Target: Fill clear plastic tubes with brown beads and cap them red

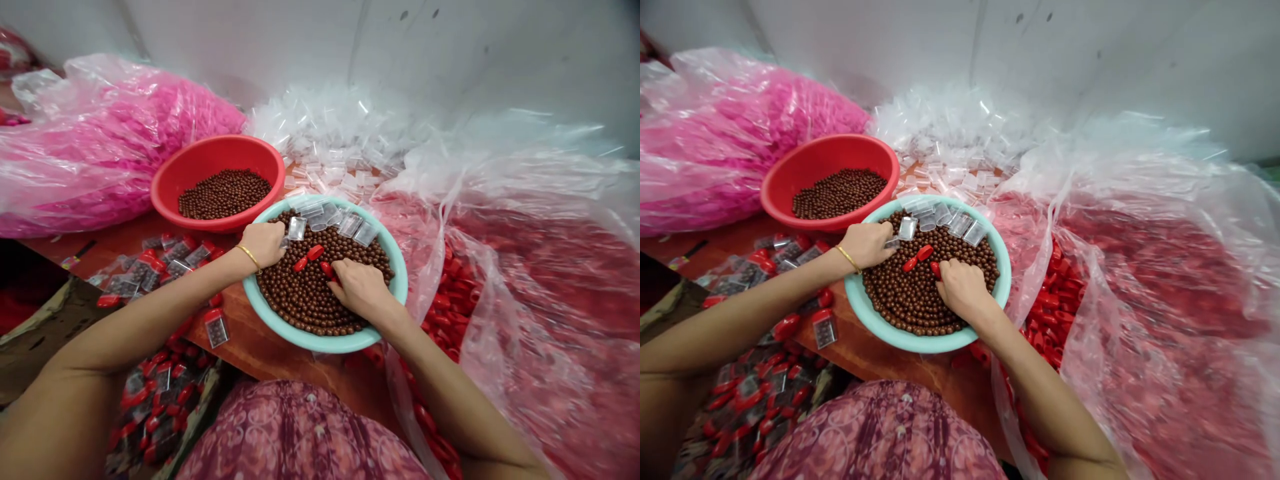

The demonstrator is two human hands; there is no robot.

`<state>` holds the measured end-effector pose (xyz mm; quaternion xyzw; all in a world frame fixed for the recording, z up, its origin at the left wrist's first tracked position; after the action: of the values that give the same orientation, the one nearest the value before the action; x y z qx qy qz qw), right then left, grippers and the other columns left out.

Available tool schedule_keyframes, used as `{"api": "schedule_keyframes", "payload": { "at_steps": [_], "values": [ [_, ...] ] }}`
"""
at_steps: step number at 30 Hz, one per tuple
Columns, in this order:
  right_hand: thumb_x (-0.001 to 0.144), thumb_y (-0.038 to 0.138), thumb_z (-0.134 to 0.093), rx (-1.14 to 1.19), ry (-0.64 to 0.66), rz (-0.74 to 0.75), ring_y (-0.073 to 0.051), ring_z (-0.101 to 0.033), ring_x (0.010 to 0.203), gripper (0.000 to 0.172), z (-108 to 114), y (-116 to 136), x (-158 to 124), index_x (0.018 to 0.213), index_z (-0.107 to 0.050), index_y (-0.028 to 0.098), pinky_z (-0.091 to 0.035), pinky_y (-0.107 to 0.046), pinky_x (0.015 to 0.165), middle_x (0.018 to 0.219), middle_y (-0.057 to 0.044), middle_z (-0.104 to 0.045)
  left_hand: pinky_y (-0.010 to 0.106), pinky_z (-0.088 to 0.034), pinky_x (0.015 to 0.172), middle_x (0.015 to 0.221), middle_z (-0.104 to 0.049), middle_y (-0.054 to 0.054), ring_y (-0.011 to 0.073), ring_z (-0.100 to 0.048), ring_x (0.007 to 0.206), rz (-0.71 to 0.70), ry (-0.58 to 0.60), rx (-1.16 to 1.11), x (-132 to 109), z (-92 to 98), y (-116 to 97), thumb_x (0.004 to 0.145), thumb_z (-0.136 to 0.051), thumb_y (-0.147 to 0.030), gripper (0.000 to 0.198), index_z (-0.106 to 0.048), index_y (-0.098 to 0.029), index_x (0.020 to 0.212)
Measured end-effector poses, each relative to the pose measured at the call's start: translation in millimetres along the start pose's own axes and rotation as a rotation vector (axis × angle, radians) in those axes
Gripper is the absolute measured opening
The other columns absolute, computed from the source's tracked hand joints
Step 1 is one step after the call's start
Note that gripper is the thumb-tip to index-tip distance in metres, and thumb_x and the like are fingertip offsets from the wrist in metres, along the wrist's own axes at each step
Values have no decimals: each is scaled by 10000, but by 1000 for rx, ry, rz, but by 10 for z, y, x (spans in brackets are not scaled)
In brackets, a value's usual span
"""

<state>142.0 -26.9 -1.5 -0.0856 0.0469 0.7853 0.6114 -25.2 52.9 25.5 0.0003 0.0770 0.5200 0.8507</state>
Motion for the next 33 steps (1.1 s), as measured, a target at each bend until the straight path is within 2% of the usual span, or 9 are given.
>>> {"api": "schedule_keyframes", "payload": {
  "at_steps": [3, 5, 10, 16, 20, 22, 24, 28, 33],
  "values": [
    [834, 199, -405, 18, -19, -43, -248, -641, 853, 217, 3, -5, -4, 946, -583, 143, -391, -301, 614, 925, -122, -672, 294, -471, 721, 999, -678, 117, 253, -631, 959, -49, 39, 12, -155, 49, 4, 835, -438, -320, 299, -589, -136, 1017],
    [816, 166, -407, 51, -68, -94, -241, -638, 861, 214, 17, -23, -10, 923, -590, 143, -388, -294, 624, 907, -125, -680, 287, -470, 747, 996, -682, 92, 231, -631, 952, -142, 125, 19, -282, 95, -57, 842, -432, -285, 261, -608, -160, 990],
    [777, 190, -463, 288, -302, -257, -229, -639, 839, 229, 54, -135, -44, 963, -595, 166, -414, -298, 662, 935, -85, -692, 278, -480, 751, 905, -696, 93, 219, -652, 871, -369, 390, -51, -395, -5, -423, 826, -482, -265, 218, -657, -156, 896],
    [717, 187, -487, 787, -558, -328, -207, -638, 839, 336, -74, -325, -25, 1046, -555, 184, -468, -340, 765, 975, -58, -681, 316, -486, 790, 874, -683, 140, 279, -643, 923, -157, 400, -386, 89, -292, -721, 758, -576, -240, 146, -633, -106, 769],
    [714, 173, -438, 1115, -690, -269, -167, -603, 792, 340, -146, -445, 7, 1037, -542, 196, -483, -306, 702, 933, -38, -646, 270, -508, 678, 901, -669, 117, 197, -663, 790, -52, 376, -551, 294, -358, -806, 815, -527, -264, 175, -561, -106, 884],
    [719, 196, -427, 1272, -685, -286, -131, -544, 637, 305, -155, -487, 10, 993, -561, 203, -456, -266, 584, 784, -1, -603, 229, -499, 598, 841, -659, 71, 129, -643, 658, -12, 412, -701, 293, -373, -812, 844, -498, -244, 141, -514, -118, 904],
    [712, 224, -433, 1412, -650, -318, -99, -458, 524, 250, -145, -502, 7, 915, -577, 203, -396, -229, 489, 658, 34, -531, 196, -476, 571, 772, -632, 17, 81, -604, 600, 31, 436, -989, 245, -371, -780, 825, -519, -165, 67, -475, -135, 866],
    [724, 315, -468, 1558, -575, -318, -62, -416, 444, 171, -86, -461, 8, 807, -549, 190, -316, -196, 400, 616, 51, -519, 182, -444, 650, 710, -598, -39, 46, -560, 633, 22, 353, -1604, 119, -305, -656, 645, -642, -5, 242, -467, -131, 757],
    [737, 387, -561, 1583, -527, -249, -59, -448, 396, 264, -58, -387, 21, 903, -530, 183, -332, -190, 390, 559, 76, -525, 224, -452, 779, 837, -647, -1, 75, -580, 776, -123, 305, -1885, 26, -225, -622, 566, -747, -73, 355, -586, -110, 880]
  ]
}}
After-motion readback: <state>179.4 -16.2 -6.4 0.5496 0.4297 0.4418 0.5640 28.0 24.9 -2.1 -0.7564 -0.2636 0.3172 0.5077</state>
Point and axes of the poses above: each hand's wrist, its own x-axis towards the middle knuckle, its own z-axis out of the back of the hand, y = z × x, the point moved 3 cm from there along x, towards the middle knuckle
